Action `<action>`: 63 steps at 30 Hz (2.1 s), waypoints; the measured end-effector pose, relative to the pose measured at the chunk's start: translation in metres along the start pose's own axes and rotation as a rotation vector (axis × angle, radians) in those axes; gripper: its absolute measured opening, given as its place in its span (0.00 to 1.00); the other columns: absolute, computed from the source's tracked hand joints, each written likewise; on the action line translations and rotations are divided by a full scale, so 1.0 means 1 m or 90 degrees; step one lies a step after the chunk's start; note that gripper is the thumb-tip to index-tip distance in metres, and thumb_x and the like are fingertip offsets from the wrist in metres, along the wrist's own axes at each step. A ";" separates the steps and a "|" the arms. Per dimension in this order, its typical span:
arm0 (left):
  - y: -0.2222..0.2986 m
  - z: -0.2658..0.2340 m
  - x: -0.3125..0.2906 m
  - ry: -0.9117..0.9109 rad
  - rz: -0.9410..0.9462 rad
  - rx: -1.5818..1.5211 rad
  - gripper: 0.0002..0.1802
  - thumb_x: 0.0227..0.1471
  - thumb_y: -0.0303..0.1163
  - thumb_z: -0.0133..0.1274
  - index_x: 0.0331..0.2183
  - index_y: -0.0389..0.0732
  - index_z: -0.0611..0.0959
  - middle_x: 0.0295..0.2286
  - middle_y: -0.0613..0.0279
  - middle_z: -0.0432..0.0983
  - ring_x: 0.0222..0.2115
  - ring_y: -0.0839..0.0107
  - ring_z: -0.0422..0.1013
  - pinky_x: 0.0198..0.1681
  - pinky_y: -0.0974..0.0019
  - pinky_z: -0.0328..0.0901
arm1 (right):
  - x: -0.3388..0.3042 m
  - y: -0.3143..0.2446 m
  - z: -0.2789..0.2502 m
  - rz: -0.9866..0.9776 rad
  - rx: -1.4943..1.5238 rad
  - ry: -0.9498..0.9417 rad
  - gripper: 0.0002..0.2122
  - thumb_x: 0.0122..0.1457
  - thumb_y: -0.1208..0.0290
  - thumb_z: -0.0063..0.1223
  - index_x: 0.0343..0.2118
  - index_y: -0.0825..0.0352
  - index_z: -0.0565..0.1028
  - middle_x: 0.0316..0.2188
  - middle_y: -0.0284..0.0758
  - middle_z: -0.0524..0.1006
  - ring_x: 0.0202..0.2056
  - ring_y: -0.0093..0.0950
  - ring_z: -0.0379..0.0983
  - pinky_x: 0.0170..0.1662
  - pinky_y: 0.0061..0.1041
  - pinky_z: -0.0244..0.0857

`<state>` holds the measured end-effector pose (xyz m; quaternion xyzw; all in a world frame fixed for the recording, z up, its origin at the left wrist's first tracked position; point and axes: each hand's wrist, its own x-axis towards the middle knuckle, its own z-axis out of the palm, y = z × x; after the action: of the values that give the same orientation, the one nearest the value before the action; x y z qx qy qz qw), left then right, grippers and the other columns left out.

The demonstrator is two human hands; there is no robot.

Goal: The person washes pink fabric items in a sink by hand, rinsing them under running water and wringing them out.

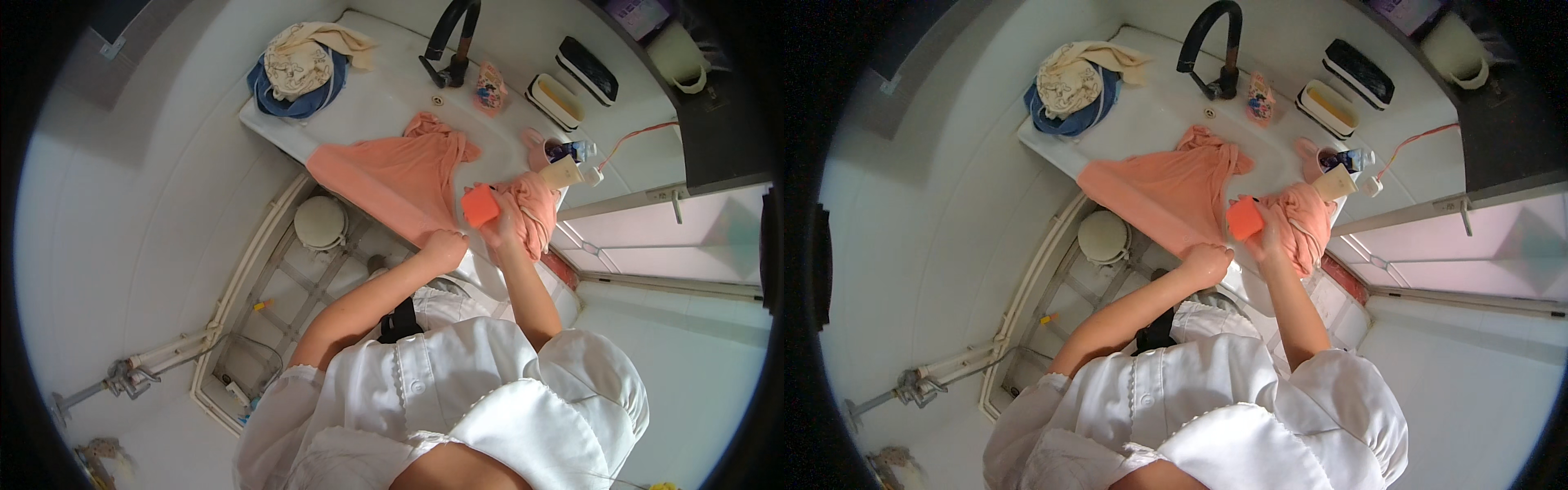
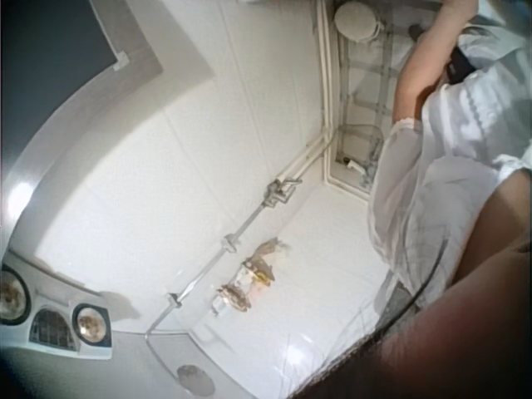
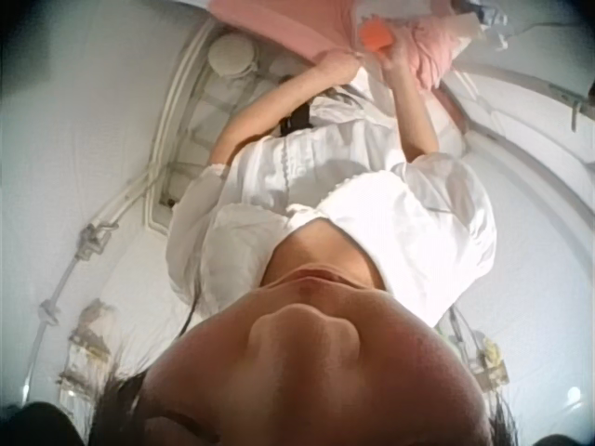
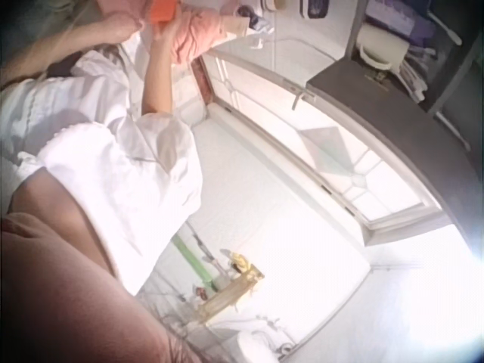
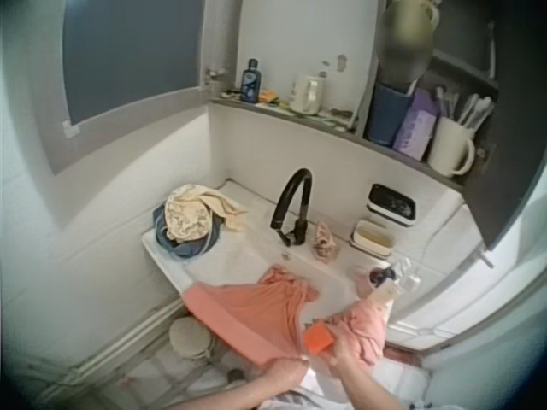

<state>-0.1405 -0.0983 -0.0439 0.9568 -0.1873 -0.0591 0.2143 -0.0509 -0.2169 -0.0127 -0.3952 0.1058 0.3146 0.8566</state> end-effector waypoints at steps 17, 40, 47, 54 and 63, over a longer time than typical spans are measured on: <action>-0.038 -0.015 -0.101 0.496 -0.236 -0.118 0.08 0.38 0.25 0.49 0.27 0.39 0.77 0.26 0.60 0.72 0.29 0.61 0.67 0.33 0.62 0.62 | 0.060 0.104 0.131 -0.475 -1.029 -0.400 0.13 0.47 0.70 0.45 0.37 0.65 0.69 0.32 0.42 0.71 0.33 0.40 0.67 0.35 0.29 0.62; -0.047 0.002 -0.088 0.384 -0.188 -0.014 0.16 0.42 0.33 0.50 0.37 0.44 0.75 0.44 0.66 0.65 0.48 0.66 0.57 0.48 0.55 0.53 | 0.079 0.081 0.092 -0.440 -1.041 -0.442 0.17 0.46 0.71 0.49 0.41 0.64 0.65 0.30 0.45 0.70 0.32 0.44 0.67 0.33 0.37 0.62; -0.040 -0.006 -0.083 0.424 -0.157 -0.030 0.18 0.39 0.30 0.51 0.39 0.45 0.75 0.41 0.68 0.68 0.46 0.67 0.61 0.46 0.60 0.57 | 0.139 0.110 0.171 -0.453 -1.044 -0.422 0.15 0.45 0.72 0.50 0.38 0.68 0.67 0.30 0.45 0.71 0.33 0.42 0.68 0.33 0.34 0.62; -0.044 0.000 -0.089 0.416 -0.187 -0.059 0.19 0.37 0.27 0.50 0.38 0.44 0.75 0.40 0.68 0.70 0.46 0.68 0.62 0.45 0.59 0.57 | 0.103 0.092 0.134 -0.409 -0.921 -0.501 0.10 0.45 0.71 0.52 0.31 0.69 0.71 0.27 0.41 0.72 0.30 0.39 0.69 0.33 0.31 0.62; -0.041 -0.006 -0.085 0.379 -0.188 -0.087 0.21 0.38 0.26 0.49 0.40 0.45 0.73 0.43 0.69 0.67 0.48 0.69 0.60 0.46 0.58 0.56 | 0.152 0.107 0.168 -0.378 -1.045 -0.393 0.14 0.46 0.70 0.50 0.37 0.69 0.68 0.29 0.45 0.72 0.33 0.41 0.69 0.32 0.34 0.62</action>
<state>-0.2036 -0.0287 -0.0534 0.9324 0.0281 0.1803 0.3120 -0.0103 0.0295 -0.0310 -0.7876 -0.4890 0.1500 0.3437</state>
